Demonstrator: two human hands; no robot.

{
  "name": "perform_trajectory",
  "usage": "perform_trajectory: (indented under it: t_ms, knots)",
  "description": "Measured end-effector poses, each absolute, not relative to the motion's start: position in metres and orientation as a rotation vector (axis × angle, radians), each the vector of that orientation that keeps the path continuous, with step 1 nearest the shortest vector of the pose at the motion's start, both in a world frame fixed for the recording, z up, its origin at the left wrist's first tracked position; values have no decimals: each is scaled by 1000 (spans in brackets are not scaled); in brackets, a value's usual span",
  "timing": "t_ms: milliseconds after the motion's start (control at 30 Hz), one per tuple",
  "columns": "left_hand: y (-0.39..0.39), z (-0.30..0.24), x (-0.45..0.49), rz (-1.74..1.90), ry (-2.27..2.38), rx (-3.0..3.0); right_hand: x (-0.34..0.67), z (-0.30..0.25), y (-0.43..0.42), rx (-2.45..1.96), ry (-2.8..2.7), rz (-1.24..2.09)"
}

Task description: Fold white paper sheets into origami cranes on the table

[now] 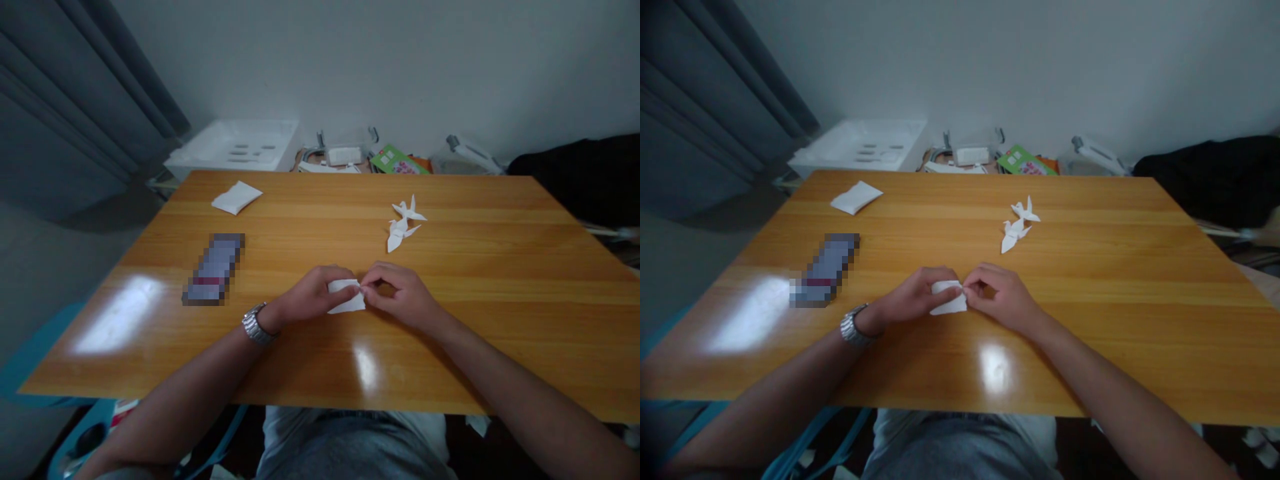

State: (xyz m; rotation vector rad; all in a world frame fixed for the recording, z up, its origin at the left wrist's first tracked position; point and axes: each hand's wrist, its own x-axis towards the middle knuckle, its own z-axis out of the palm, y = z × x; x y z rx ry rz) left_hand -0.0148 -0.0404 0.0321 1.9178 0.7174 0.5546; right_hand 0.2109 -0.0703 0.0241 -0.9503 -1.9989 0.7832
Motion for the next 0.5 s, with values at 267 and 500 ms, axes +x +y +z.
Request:
perform_trajectory:
  t_ms: [267, 500]
  knots:
    - [-43, 36, -15, 571, 772, 1685, 214, 19, -69, -866, -1917, 845]
    - [-38, 35, -15, 667, 924, 1797, 223, 20, -67, -866, -1907, 909]
